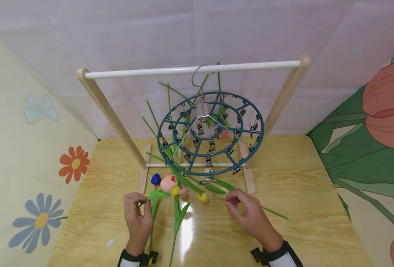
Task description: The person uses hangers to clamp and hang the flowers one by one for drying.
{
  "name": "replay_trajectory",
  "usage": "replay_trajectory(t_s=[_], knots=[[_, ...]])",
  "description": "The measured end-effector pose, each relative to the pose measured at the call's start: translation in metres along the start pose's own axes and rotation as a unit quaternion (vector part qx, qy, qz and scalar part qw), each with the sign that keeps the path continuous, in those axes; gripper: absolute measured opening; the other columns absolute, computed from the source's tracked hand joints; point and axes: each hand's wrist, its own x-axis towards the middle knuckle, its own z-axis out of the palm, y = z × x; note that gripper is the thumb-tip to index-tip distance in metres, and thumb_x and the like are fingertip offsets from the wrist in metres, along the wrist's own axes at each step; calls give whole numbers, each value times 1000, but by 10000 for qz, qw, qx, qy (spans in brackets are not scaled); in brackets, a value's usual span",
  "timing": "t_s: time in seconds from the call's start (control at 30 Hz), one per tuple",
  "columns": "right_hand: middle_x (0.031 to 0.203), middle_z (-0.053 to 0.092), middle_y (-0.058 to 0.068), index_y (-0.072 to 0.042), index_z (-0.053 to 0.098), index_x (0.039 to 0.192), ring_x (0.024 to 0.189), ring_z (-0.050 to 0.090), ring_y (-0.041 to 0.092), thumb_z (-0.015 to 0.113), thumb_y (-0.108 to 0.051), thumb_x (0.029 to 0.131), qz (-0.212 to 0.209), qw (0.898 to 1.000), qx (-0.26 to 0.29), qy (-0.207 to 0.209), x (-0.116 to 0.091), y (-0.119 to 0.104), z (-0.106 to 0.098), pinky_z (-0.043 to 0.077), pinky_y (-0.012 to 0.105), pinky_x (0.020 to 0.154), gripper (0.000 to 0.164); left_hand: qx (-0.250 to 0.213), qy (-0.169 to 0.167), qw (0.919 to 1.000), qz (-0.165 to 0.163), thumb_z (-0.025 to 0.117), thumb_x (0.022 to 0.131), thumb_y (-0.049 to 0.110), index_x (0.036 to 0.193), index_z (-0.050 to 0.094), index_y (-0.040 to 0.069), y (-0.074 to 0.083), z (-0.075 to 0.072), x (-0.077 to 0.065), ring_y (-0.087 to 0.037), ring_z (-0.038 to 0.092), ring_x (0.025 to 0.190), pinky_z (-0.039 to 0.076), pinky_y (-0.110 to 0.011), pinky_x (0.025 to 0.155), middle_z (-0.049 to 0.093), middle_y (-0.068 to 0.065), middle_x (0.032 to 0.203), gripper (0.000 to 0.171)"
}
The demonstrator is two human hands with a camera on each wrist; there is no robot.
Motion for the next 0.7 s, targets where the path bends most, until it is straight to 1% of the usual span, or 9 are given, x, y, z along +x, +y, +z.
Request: replay_trajectory(t_s=[0.1, 0.17, 0.23, 0.37, 0.43, 0.5, 0.57, 0.63, 0.7], knots=[[91, 71, -1, -7, 65, 107, 82, 65, 3, 67, 17, 84, -8, 9999, 79, -144, 0, -2, 2, 56, 17, 71, 33, -29, -352, 9989, 308, 62, 74, -20, 86, 60, -3, 6, 5, 3, -20, 50, 81, 52, -17, 69, 50, -16, 89, 21], [96, 73, 2, -2, 65, 113, 83, 66, 7, 67, 14, 86, -68, 9997, 150, -171, 0, -3, 4, 56, 17, 72, 32, 75, -612, 9971, 451, 61, 76, -18, 86, 62, -1, 10, 8, 4, -19, 50, 80, 50, -17, 68, 50, -13, 89, 19], [104, 73, 5, 0, 64, 121, 86, 67, 9, 68, 11, 85, -114, 9996, 210, -162, 1, -4, 4, 57, 17, 75, 38, 201, -850, 9943, 607, 60, 78, -15, 86, 64, 1, 13, 10, 5, -17, 51, 79, 50, -16, 67, 49, -12, 90, 18], [121, 68, 10, 1, 58, 135, 98, 67, 10, 75, 5, 82, -376, 9989, 275, -36, 3, -6, 5, 57, 18, 84, 55, 398, -1242, 9850, 1128, 57, 75, -14, 87, 69, 2, 20, 15, 8, -18, 53, 78, 52, -16, 66, 51, -11, 90, 23], [127, 66, 12, 1, 59, 136, 107, 65, 10, 78, -3, 85, -596, 9981, 161, 57, 5, -6, 5, 55, 16, 91, 54, 538, -1424, 9784, 1396, 57, 73, -13, 88, 71, 3, 24, 18, 10, -19, 55, 80, 55, -19, 69, 53, -10, 91, 25], [130, 64, 13, -2, 62, 135, 114, 63, 10, 76, -16, 93, -823, 9965, -75, 86, 8, -7, 5, 52, 13, 97, 47, 709, -1555, 9718, 1626, 59, 77, -10, 89, 72, 3, 28, 21, 12, -19, 57, 80, 57, -22, 70, 56, -9, 90, 23], [130, 64, 12, -6, 66, 132, 117, 62, 13, 69, -29, 100, -1064, 9931, -484, 63, 10, -9, 6, 50, 11, 101, 39, 829, -1644, 9672, 1752, 63, 85, -4, 94, 74, 4, 33, 23, 15, -19, 58, 80, 56, -24, 71, 58, -8, 89, 17], [127, 65, 9, -11, 70, 126, 115, 62, 16, 60, -37, 105, -1263, 9870, -997, 29, 12, -10, 7, 50, 9, 98, 36, 871, -1683, 9646, 1836, 63, 91, 3, 97, 75, 5, 37, 26, 19, -19, 57, 80, 53, -26, 71, 60, -7, 88, 13], [122, 66, 7, -14, 73, 120, 107, 63, 17, 53, -39, 107, -1374, 9792, -1490, -15, 13, -11, 8, 53, 12, 90, 34, 872, -1674, 9635, 1900, 63, 96, 8, 100, 75, 5, 40, 28, 23, -19, 56, 80, 51, -26, 70, 60, -6, 87, 14]])
